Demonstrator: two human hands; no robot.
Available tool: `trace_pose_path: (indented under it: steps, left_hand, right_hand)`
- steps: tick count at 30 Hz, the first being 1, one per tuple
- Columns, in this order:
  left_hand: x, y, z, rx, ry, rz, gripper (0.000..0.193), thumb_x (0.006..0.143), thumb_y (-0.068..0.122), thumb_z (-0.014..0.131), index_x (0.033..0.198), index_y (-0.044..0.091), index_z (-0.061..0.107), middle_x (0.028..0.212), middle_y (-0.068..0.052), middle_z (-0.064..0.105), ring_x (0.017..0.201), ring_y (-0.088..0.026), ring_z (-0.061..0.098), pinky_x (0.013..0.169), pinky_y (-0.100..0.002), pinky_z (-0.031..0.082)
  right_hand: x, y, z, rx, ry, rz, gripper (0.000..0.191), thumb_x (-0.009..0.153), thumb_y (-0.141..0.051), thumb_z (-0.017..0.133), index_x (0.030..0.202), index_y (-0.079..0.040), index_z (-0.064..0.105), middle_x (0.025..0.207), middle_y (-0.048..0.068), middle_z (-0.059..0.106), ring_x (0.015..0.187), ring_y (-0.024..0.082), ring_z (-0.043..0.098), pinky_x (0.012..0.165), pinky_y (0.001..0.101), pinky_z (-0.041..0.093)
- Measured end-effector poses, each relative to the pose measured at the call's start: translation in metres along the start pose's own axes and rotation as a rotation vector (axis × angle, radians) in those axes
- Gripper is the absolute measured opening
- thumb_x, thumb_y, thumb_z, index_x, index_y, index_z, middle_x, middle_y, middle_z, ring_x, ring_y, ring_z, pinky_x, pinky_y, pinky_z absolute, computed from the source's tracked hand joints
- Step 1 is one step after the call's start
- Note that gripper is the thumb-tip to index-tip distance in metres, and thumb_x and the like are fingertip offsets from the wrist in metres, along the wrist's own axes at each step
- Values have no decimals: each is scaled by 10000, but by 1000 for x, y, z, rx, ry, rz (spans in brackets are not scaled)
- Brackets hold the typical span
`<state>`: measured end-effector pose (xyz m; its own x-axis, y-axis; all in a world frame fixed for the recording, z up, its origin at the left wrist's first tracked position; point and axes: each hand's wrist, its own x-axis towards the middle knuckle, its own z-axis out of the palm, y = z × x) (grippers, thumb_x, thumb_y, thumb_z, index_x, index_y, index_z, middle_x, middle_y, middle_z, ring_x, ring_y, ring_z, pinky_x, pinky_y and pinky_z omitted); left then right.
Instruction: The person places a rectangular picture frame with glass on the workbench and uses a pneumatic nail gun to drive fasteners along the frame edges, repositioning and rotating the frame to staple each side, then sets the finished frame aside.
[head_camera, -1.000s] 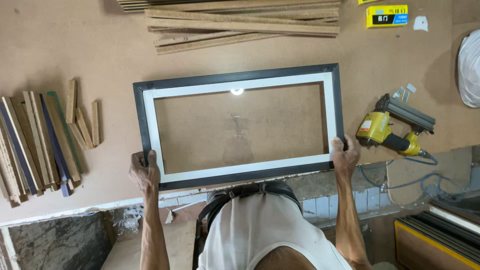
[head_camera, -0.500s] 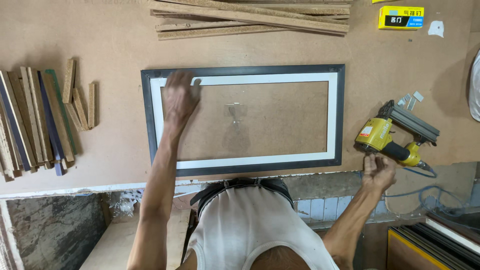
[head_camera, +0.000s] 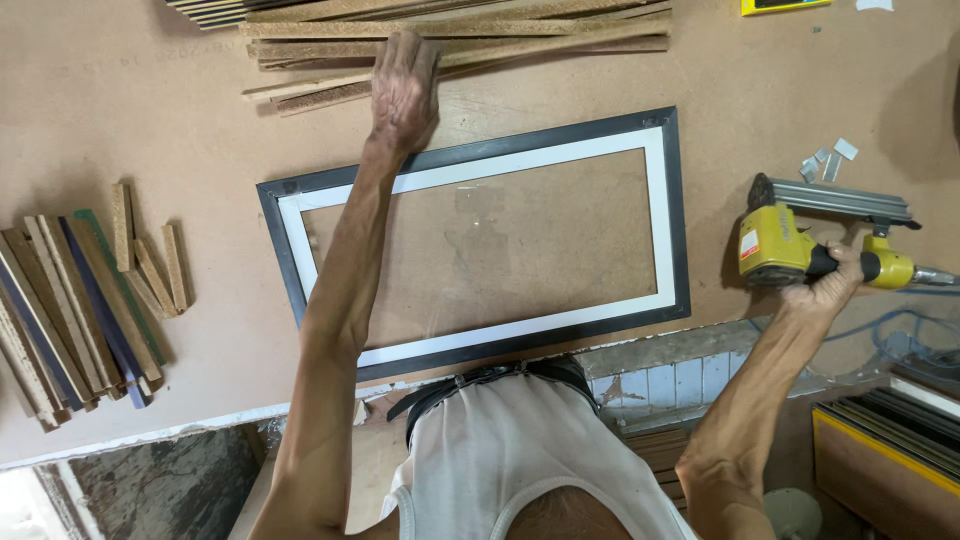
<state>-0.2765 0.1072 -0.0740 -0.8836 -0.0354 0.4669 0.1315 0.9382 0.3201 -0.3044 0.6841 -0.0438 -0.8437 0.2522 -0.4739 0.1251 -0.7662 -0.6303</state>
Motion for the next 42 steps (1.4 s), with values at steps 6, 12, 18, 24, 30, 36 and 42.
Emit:
trace_pose_path:
  steps: [6, 12, 18, 24, 30, 36, 42]
  left_hand:
    - [-42, 5, -15, -151, -6, -70, 187, 844, 124, 837, 947, 55, 696, 941, -93, 617, 960, -292, 601, 862, -483, 464]
    - [-40, 26, -13, -233, 69, -21, 175, 883, 90, 834, 1024, 51, 738, 963, -110, 620, 960, -307, 599, 864, -453, 462]
    - [-76, 43, -24, -283, 55, -37, 117, 937, 57, 800, 1036, 34, 740, 940, -106, 594, 914, -290, 570, 850, -438, 450]
    - [-118, 57, -26, -283, 7, -57, 156, 889, 57, 788, 1034, 30, 740, 945, -111, 592, 926, -303, 569, 848, -453, 443]
    - [-110, 63, -10, -235, -11, -68, 137, 915, 59, 783, 1041, 29, 736, 977, -116, 590, 951, -293, 562, 858, -445, 437]
    - [-101, 75, 6, -171, -30, -41, 154, 878, 95, 759, 1005, 11, 737, 1006, -152, 636, 981, -299, 598, 898, -475, 469]
    - [-49, 127, 71, -292, -66, -15, 163, 932, 90, 726, 1060, -11, 732, 1105, -212, 693, 1047, -307, 657, 949, -477, 543]
  right_hand:
    - [-28, 2, 5, -77, -194, -157, 92, 724, 35, 670, 757, -17, 602, 831, 166, 666, 866, 360, 730, 891, 566, 627]
    - [-46, 27, 31, -346, -270, -370, 545, 674, 140, 670, 1185, -4, 551, 749, 111, 607, 663, 309, 672, 787, 503, 655]
    - [-53, 43, 29, -537, -379, -517, 497, 782, 144, 704, 1227, 53, 503, 854, 92, 546, 702, 271, 620, 711, 457, 637]
    - [-55, 41, 27, -559, -375, -547, 381, 789, 102, 703, 1118, 35, 523, 832, 94, 563, 685, 258, 633, 693, 447, 645]
    - [-54, 41, 28, -532, -366, -538, 227, 792, 94, 687, 971, 34, 561, 781, 104, 542, 653, 276, 632, 714, 449, 637]
    - [-43, 37, 10, -573, -347, -489, 251, 782, 122, 695, 973, 29, 562, 757, 93, 534, 665, 270, 621, 746, 489, 612]
    - [-27, 35, -5, -614, -387, -443, 284, 759, 107, 662, 1018, 23, 578, 746, 60, 518, 652, 279, 624, 992, 593, 633]
